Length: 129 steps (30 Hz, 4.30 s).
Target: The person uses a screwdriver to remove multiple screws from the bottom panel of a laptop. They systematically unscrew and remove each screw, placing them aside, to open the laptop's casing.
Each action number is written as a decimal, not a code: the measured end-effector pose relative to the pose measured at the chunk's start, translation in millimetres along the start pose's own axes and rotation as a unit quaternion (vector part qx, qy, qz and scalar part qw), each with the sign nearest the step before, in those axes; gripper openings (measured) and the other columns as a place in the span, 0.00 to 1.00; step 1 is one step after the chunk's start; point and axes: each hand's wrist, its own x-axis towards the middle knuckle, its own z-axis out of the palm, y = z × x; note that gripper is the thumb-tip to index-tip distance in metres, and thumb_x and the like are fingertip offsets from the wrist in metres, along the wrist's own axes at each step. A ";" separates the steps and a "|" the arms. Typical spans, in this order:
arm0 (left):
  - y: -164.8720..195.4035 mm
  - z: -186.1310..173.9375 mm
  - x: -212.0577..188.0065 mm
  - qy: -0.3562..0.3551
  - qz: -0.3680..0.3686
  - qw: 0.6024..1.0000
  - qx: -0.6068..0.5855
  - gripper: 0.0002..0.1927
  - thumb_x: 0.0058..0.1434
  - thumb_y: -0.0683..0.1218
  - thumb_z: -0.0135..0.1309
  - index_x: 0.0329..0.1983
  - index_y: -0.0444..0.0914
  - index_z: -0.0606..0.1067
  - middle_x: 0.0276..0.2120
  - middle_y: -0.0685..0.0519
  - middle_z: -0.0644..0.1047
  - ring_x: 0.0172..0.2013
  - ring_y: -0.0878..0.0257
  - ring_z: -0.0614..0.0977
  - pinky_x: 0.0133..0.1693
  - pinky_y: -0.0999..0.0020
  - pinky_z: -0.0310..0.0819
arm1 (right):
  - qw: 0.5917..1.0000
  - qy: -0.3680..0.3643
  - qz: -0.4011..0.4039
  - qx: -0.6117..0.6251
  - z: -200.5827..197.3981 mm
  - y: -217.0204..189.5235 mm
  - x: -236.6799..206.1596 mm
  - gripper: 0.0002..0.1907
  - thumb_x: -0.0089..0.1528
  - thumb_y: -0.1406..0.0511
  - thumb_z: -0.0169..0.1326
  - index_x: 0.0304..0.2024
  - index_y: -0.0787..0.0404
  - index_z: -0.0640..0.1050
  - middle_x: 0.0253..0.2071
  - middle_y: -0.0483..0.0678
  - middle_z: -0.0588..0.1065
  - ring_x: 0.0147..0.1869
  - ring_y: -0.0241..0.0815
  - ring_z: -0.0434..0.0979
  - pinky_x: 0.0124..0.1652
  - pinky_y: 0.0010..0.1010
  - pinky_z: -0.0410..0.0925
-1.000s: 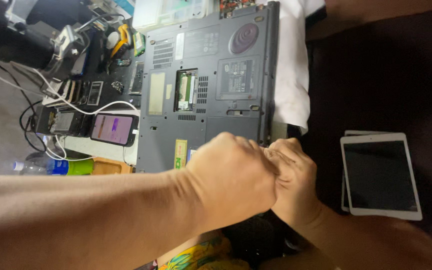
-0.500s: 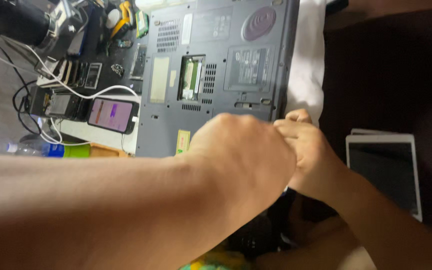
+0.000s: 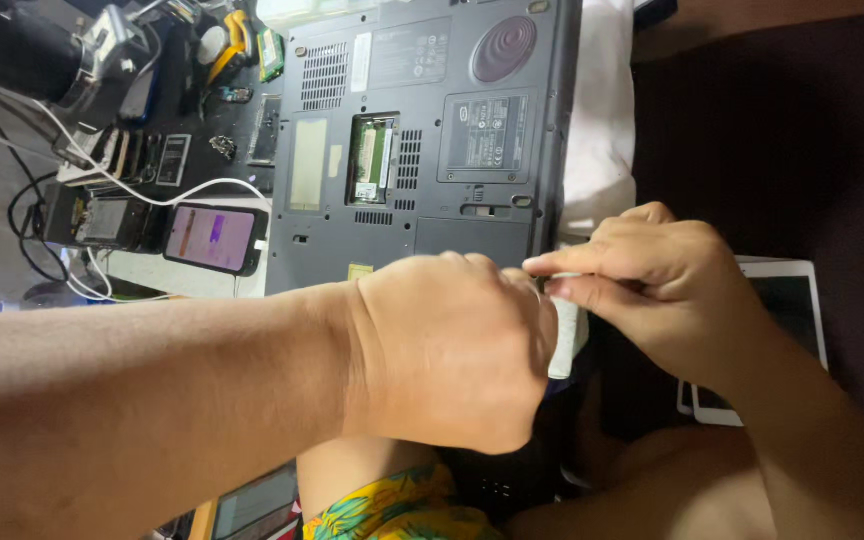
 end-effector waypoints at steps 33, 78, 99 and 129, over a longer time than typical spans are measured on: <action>6.4 -21.9 22.4 -0.168 -0.187 0.963 -0.100 0.06 0.52 0.44 0.54 0.25 0.40 0.80 0.27 0.46 0.81 0.29 0.49 0.85 0.28 0.54 0.78 | 0.981 0.004 -0.177 -0.081 36.4 -0.2 3.0 0.08 0.50 0.73 0.60 0.32 0.67 0.76 0.29 0.50 0.73 0.35 0.48 0.74 0.39 0.37 0.66; 65.0 33.2 -95.5 0.184 -0.267 0.928 -0.182 0.10 0.61 0.47 0.61 0.41 0.37 0.77 0.28 0.52 0.76 0.27 0.54 0.80 0.28 0.61 0.73 | 0.946 -0.065 0.207 -0.241 -2.5 -31.4 18.2 0.21 0.63 0.56 0.56 0.19 0.61 0.80 0.14 0.44 0.72 0.18 0.39 0.65 0.24 0.37 0.61; 67.2 5.7 -70.6 0.076 -0.134 0.986 -0.068 0.14 0.49 0.45 0.56 0.36 0.32 0.77 0.32 0.51 0.69 0.30 0.60 0.77 0.27 0.67 0.71 | 0.805 -0.419 0.395 -0.143 25.1 -27.7 -6.5 0.30 0.52 0.40 0.61 0.26 0.61 0.83 0.20 0.50 0.77 0.29 0.45 0.79 0.35 0.39 0.72; 70.4 -3.0 -50.2 0.038 0.087 0.993 0.074 0.20 0.51 0.51 0.50 0.34 0.28 0.78 0.33 0.47 0.75 0.36 0.60 0.78 0.30 0.70 0.66 | 0.861 -0.413 0.240 0.175 37.1 10.7 -37.6 0.22 0.71 0.53 0.49 0.55 0.63 0.80 0.41 0.38 0.83 0.43 0.29 0.81 0.44 0.26 0.72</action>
